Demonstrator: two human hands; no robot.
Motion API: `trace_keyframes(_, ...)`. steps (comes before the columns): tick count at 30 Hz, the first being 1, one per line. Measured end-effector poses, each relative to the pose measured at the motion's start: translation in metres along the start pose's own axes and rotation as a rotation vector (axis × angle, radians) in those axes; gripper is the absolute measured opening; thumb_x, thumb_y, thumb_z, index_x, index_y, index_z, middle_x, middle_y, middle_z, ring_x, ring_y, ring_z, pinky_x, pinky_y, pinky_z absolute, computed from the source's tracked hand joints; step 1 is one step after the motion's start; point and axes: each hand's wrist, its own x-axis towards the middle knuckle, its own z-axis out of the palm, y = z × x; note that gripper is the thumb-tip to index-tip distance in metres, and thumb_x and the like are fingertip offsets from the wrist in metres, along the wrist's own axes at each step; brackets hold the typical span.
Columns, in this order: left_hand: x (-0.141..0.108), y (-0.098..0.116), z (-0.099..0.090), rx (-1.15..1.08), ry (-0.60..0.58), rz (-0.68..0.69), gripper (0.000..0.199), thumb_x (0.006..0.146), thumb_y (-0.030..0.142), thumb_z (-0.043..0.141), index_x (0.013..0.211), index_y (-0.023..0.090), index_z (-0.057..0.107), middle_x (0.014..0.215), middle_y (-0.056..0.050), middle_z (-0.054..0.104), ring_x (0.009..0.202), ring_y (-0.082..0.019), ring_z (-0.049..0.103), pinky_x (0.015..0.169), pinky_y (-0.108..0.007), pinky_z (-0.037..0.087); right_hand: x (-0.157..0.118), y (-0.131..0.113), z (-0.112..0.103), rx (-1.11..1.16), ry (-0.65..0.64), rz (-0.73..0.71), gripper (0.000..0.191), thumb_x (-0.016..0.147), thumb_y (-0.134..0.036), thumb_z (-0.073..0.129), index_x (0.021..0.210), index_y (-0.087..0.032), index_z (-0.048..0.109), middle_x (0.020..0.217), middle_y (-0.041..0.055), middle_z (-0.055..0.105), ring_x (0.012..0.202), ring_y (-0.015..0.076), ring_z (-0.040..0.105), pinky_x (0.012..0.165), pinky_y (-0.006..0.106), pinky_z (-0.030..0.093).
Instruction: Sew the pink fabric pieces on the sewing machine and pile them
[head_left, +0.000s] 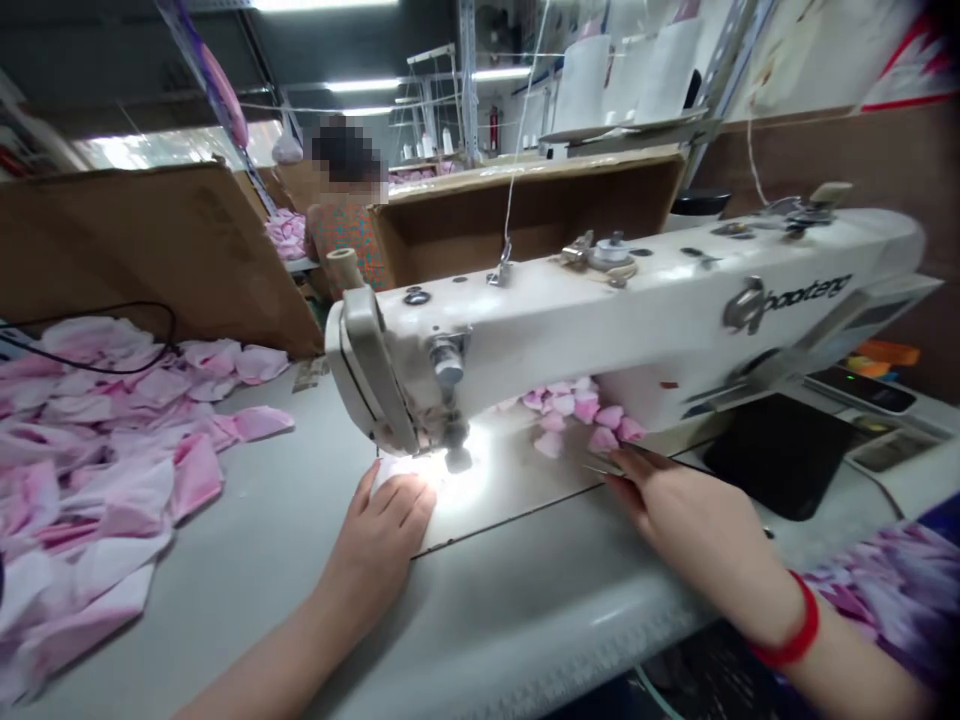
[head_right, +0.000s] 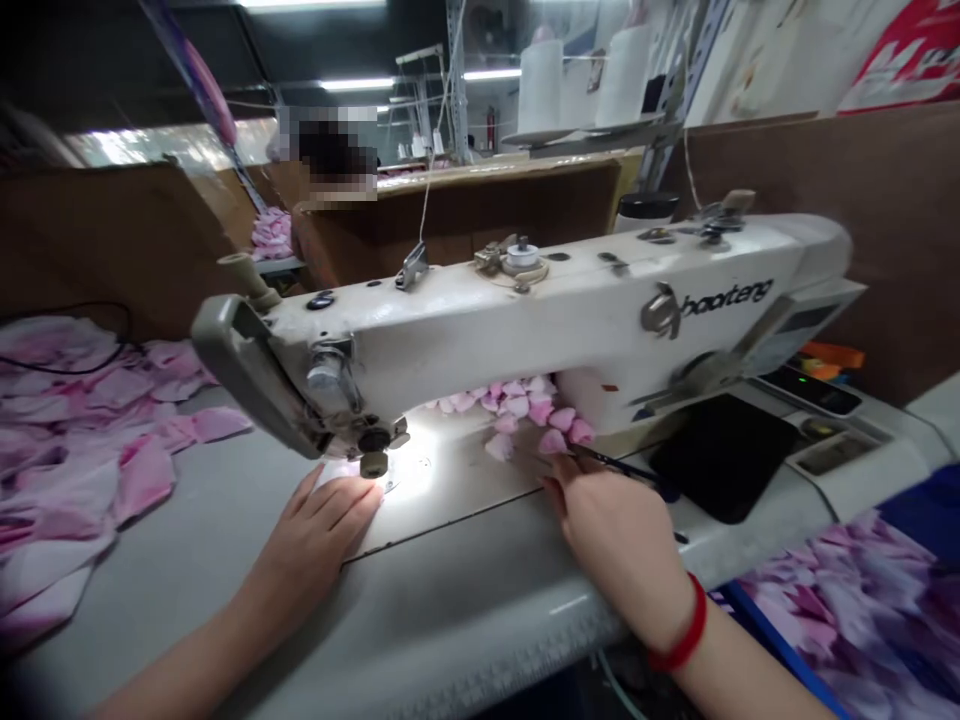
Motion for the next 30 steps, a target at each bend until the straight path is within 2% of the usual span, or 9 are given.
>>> trace_keyframes(4,0.000,0.014,-0.015,0.022,0.044,-0.035,0.033,0.084,0.008,0.026,0.101,0.017,0.053,0.102,-0.008,0.057,0.100,-0.021,0.048,0.096,-0.054,0.019,0.007,-0.005,0.006,0.106,0.050,-0.016,0.021,0.080,-0.028,0.041,0.079,-0.017,0.059,0.061,0.0058,0.060,0.052,0.0179,0.055,0.042,0.026,0.022)
trace_keyframes(7,-0.002,0.033,-0.030,-0.159,0.128,-0.103,0.030,0.081,0.011,0.039,0.109,0.020,0.049,0.111,-0.007,0.053,0.110,-0.022,0.041,0.096,-0.047,0.027,0.006,-0.011,0.001,0.342,0.005,-0.011,0.022,0.079,-0.030,0.041,0.075,-0.020,0.060,0.062,0.0042,0.061,0.055,0.0175,0.056,0.045,0.025,0.030)
trace_keyframes(11,0.003,0.060,-0.042,-0.861,0.075,-0.520,0.040,0.076,0.026,0.053,0.115,0.019,0.042,0.115,-0.010,0.050,0.102,-0.022,0.049,0.084,-0.036,0.044,-0.012,-0.027,-0.020,1.033,-0.175,-0.098,0.024,0.080,-0.034,0.040,0.082,-0.023,0.062,0.076,0.0016,0.064,0.069,0.0162,0.057,0.057,0.023,0.041)
trace_keyframes(15,0.008,0.070,-0.045,-1.413,0.113,-0.814,0.022,0.075,0.026,0.054,0.092,0.012,0.052,0.093,-0.010,0.062,0.086,-0.020,0.059,0.076,-0.032,0.048,-0.030,-0.049,-0.041,1.286,-0.310,-0.154,0.024,0.081,-0.035,0.040,0.083,-0.023,0.060,0.077,-0.0008,0.063,0.068,0.0133,0.057,0.059,0.020,0.044)
trace_keyframes(18,0.000,0.063,-0.050,-1.215,0.323,-0.780,0.006,0.074,0.016,0.053,0.080,0.013,0.053,0.084,-0.006,0.062,0.077,-0.016,0.060,0.071,-0.028,0.050,-0.034,-0.061,-0.048,1.303,-0.325,-0.153,0.024,0.081,-0.036,0.040,0.091,-0.023,0.058,0.085,0.0001,0.063,0.072,0.0135,0.057,0.062,0.020,0.045)
trace_keyframes(21,-0.016,0.053,-0.055,-0.703,0.470,-0.447,0.015,0.072,0.005,0.052,0.082,0.015,0.054,0.087,-0.006,0.060,0.082,-0.015,0.057,0.071,-0.026,0.050,-0.032,-0.070,-0.052,1.311,-0.318,-0.156,0.026,0.080,-0.039,0.040,0.093,-0.024,0.058,0.089,0.0016,0.063,0.077,0.0148,0.057,0.064,0.021,0.046)
trace_keyframes(24,-0.030,0.049,-0.055,-0.374,0.467,-0.189,0.028,0.070,-0.002,0.052,0.092,0.015,0.054,0.095,-0.008,0.057,0.090,-0.016,0.053,0.076,-0.029,0.047,-0.029,-0.080,-0.055,1.338,-0.336,-0.177,0.025,0.080,-0.038,0.041,0.089,-0.024,0.059,0.083,0.0004,0.063,0.073,0.0141,0.058,0.064,0.020,0.046)
trace_keyframes(27,-0.038,0.051,-0.056,-0.390,0.440,-0.184,0.033,0.071,-0.004,0.049,0.097,0.016,0.053,0.099,-0.009,0.055,0.094,-0.017,0.051,0.079,-0.030,0.046,-0.029,-0.086,-0.057,1.368,-0.377,-0.199,0.022,0.080,-0.036,0.041,0.082,-0.023,0.059,0.073,-0.0015,0.063,0.064,0.0128,0.057,0.057,0.020,0.045)
trace_keyframes(30,-0.038,0.053,-0.063,-0.727,0.332,-0.384,0.036,0.072,0.001,0.050,0.104,0.018,0.049,0.105,-0.008,0.053,0.097,-0.017,0.050,0.082,-0.029,0.046,-0.032,-0.087,-0.056,1.319,-0.309,-0.198,0.019,0.080,-0.033,0.042,0.080,-0.023,0.058,0.075,-0.0014,0.063,0.067,0.0128,0.057,0.058,0.020,0.044)
